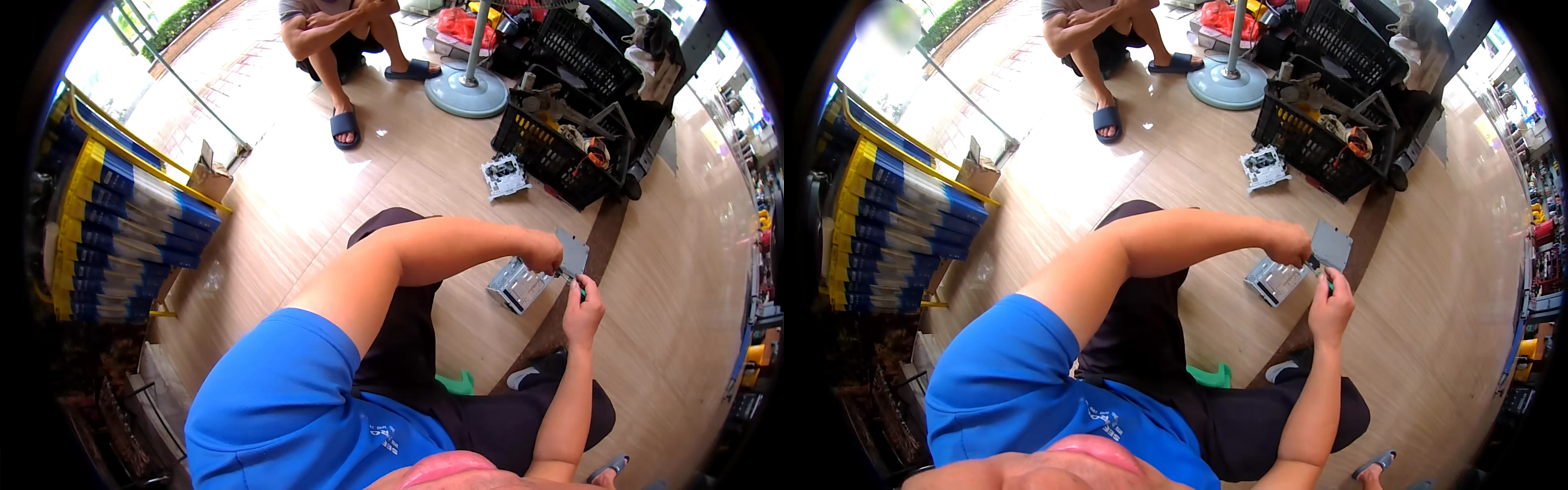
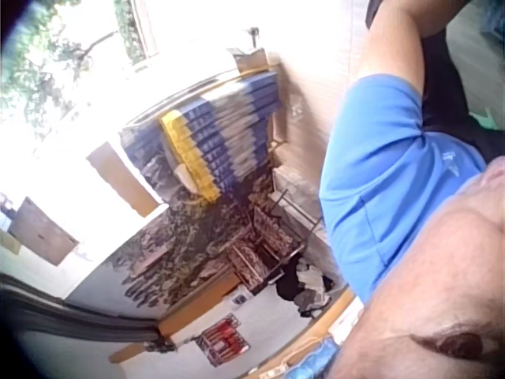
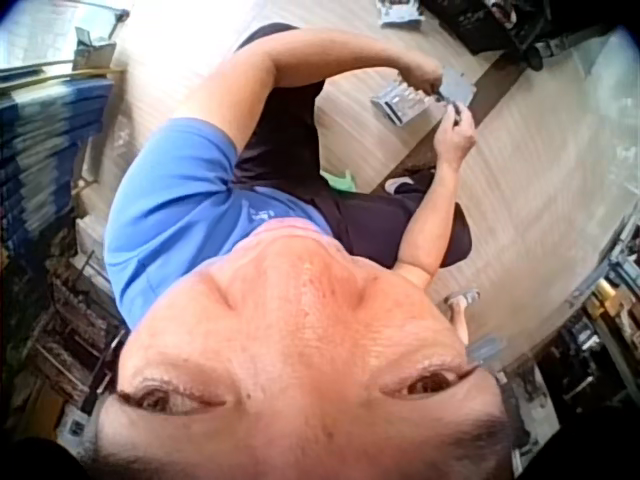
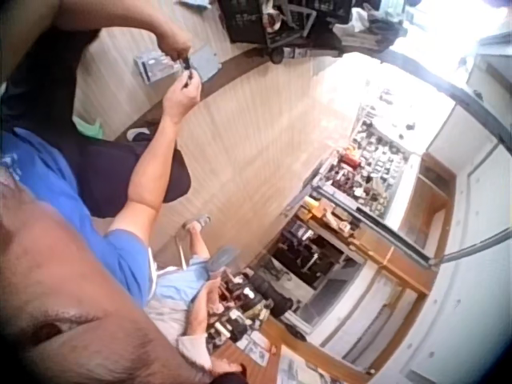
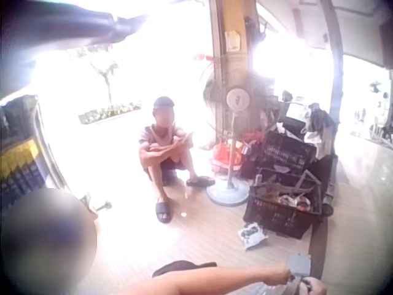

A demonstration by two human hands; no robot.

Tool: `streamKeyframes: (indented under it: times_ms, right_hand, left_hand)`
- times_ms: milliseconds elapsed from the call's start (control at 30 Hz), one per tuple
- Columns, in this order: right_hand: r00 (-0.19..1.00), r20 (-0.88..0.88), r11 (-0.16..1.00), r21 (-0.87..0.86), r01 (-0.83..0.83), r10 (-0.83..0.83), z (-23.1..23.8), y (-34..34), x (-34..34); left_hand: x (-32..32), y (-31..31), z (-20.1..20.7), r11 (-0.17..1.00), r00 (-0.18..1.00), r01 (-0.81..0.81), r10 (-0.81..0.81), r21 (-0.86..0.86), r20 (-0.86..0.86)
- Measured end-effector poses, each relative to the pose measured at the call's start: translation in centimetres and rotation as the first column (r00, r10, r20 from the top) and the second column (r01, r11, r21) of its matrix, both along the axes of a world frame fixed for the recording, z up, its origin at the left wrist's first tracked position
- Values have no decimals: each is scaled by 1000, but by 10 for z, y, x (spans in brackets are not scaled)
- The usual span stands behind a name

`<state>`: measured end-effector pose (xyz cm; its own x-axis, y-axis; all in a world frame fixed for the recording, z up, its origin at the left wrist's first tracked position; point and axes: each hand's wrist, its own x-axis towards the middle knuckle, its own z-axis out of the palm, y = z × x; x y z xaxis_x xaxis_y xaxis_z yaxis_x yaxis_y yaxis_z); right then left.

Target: The person disassembles a silver electronic unit by hand and using a screwdriver, removing screws and detaching a metal panel to reveal internal components.

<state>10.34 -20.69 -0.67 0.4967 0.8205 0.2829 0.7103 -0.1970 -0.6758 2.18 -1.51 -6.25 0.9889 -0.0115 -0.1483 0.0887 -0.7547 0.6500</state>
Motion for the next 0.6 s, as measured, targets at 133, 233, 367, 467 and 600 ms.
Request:
streamKeyframes:
  times_ms: [133,233,367,467,600]
  right_hand:
    - [1000,11,1000,-1,-13,13,1,-2,0]
    - [1000,10,1000,-8,-19,19,-1,-1,1]
    - [1000,8,1000,-16,-10,10,-1,1,-1]
    - [999,33,1000,-7,-14,15,-6,-1,2]
    - [1000,5,1000,-17,1,-1,-2,-2,5]
  left_hand:
    - [1,0,1,1000,1000,-14,13,15,7]
    - [2,3,-3,1000,1000,-4,4,9,-13]
    - [1,4,-6,1000,1000,1,-2,23,17]
    - [-1,3,1,997,998,9,-14,71,64]
    - [2,2,14,998,1000,-2,1,66,16]
